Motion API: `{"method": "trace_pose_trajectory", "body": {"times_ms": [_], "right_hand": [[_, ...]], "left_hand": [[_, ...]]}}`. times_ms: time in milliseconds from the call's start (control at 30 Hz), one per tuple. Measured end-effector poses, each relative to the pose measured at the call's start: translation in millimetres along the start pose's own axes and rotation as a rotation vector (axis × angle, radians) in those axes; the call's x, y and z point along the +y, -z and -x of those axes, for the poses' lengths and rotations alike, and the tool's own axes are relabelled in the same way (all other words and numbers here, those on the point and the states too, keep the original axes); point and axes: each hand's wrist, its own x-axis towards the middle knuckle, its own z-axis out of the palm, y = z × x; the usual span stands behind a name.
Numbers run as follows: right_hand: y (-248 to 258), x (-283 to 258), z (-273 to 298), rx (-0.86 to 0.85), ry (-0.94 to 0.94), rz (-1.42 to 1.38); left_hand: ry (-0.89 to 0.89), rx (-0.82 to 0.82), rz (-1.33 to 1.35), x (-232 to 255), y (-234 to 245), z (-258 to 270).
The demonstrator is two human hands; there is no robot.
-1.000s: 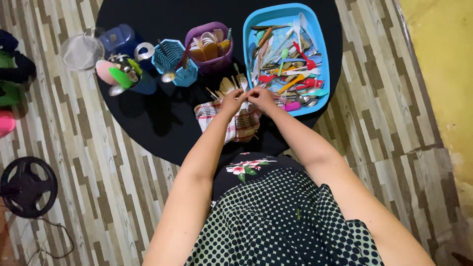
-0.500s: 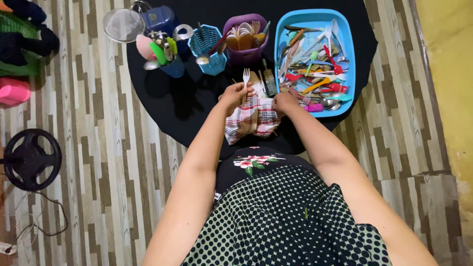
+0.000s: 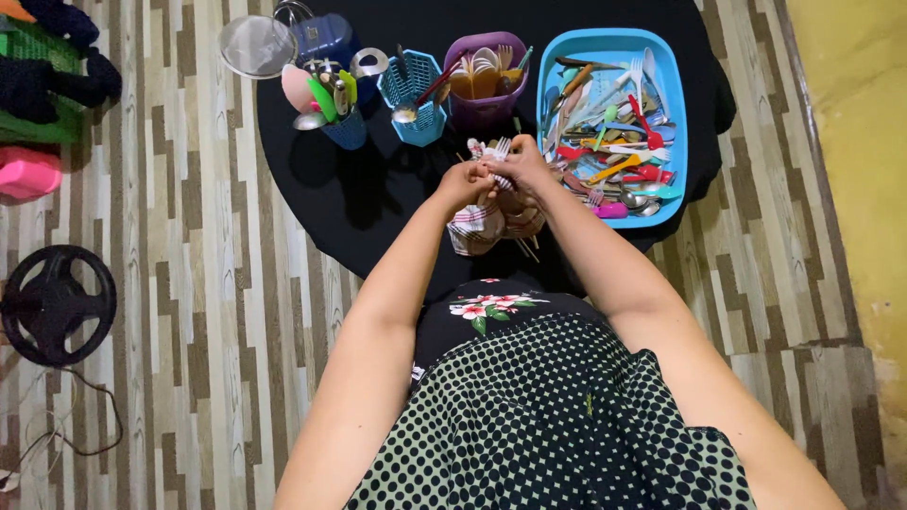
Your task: Sorting spoons, forks, and other small items into various containers on a table.
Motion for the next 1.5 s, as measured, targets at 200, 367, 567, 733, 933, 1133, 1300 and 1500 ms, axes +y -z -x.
{"method": "trace_pose_trajectory", "body": {"times_ms": [200,367,567,733,933,1133,1300,1500], "right_hand": [[7.9,-10.7,-3.5,0.138,0.032,0.043],[46.1,4.0,-50.6,0.146,0.194,0.178],[-40.1,-52.4,34.7,0.226,0.019,-0.291],[-36.2,2.1,8.7,-0.075,-0.185,-0.318],[-12.2,-11.2,7.1,-0.147,-0.047,-0.133],[-0.9,-8.6,-3.7,-0.207,0.001,0.139],[1.4,-6.7,-14.9,-0.147,0.056,0.128],[30.2,45.5,-29.9,-0.240,0.080,0.282]], "left_hand": [[0.014,-0.033,0.032,30.3,15.7,26.5],[0.056,-0.018,0.017,-7.2,13.6,17.2],[0.077,0.268,0.141,-14.6,36.3,-3.3],[0.073,0.246,0.475,23.2,27.5,-0.4],[0.030,0.217,0.477,52.1,19.9,24.9],[-0.195,0.383,0.062,81.2,28.1,24.5],[-0.089,0.283,0.128,78.9,11.5,17.8],[-0.207,0.480,0.068,82.0,19.8,8.3]]}}
